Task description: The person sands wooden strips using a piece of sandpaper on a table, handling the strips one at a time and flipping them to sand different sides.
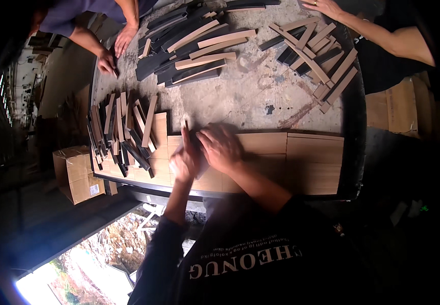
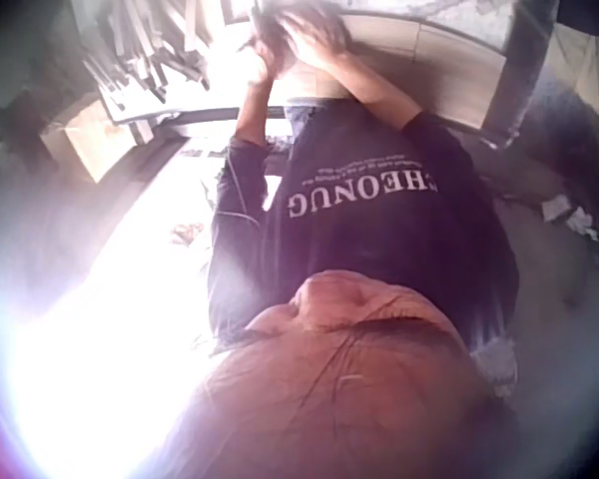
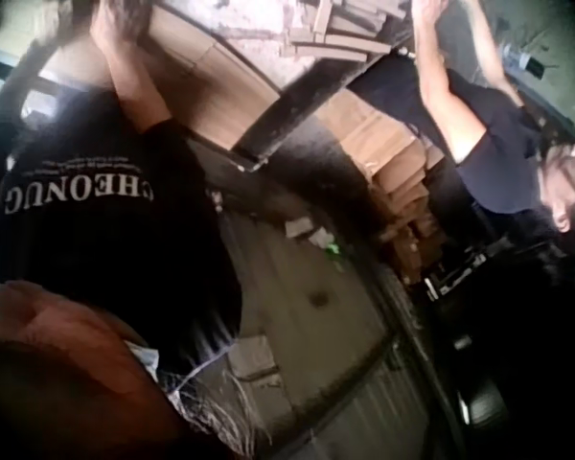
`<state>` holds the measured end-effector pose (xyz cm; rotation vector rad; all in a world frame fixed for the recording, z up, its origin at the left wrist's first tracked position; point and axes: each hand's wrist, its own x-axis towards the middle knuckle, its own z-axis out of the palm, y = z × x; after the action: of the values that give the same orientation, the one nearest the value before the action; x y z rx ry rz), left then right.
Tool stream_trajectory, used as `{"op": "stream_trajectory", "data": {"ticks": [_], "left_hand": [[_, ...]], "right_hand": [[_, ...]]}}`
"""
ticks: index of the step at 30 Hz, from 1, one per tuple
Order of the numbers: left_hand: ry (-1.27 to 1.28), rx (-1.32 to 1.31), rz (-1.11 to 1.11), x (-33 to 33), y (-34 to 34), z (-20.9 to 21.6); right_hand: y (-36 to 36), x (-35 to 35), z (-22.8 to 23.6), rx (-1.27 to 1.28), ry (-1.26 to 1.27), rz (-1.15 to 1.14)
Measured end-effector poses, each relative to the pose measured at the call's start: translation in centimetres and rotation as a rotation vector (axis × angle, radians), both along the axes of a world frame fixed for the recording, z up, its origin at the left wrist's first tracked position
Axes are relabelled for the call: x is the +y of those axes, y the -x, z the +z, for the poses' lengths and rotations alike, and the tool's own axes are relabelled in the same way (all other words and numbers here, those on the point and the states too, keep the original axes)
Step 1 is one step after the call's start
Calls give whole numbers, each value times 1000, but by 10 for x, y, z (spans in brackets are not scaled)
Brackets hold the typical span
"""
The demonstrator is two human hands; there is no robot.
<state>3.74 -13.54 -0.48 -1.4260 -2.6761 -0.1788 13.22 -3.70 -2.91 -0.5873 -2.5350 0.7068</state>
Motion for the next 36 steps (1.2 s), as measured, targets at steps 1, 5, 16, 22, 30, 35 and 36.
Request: {"op": "stream_trajectory", "data": {"ticks": [1,5,16,22,30,35,36], "left_hand": [[83,59,41,4,19,-9],[5,-148,141,9,11,6],[158,29,102,28,28,2],[27,164,45,-50,-40,-27],[361,195,364,24,111,16],[220,469,412,-24,165,88],[103,252,491,-20,166,99]], "right_hand": [[2,-6,5,-12,-1,20],[-2,-3,6,-36,15,19],[0,-6,6,-154,-87,49],[-4,-5,-4,-54,53,15],[-3,-2,9,5,-9,25],[-3,1,12,-52,29,34],[-5,2,12,-47,6,26]]}}
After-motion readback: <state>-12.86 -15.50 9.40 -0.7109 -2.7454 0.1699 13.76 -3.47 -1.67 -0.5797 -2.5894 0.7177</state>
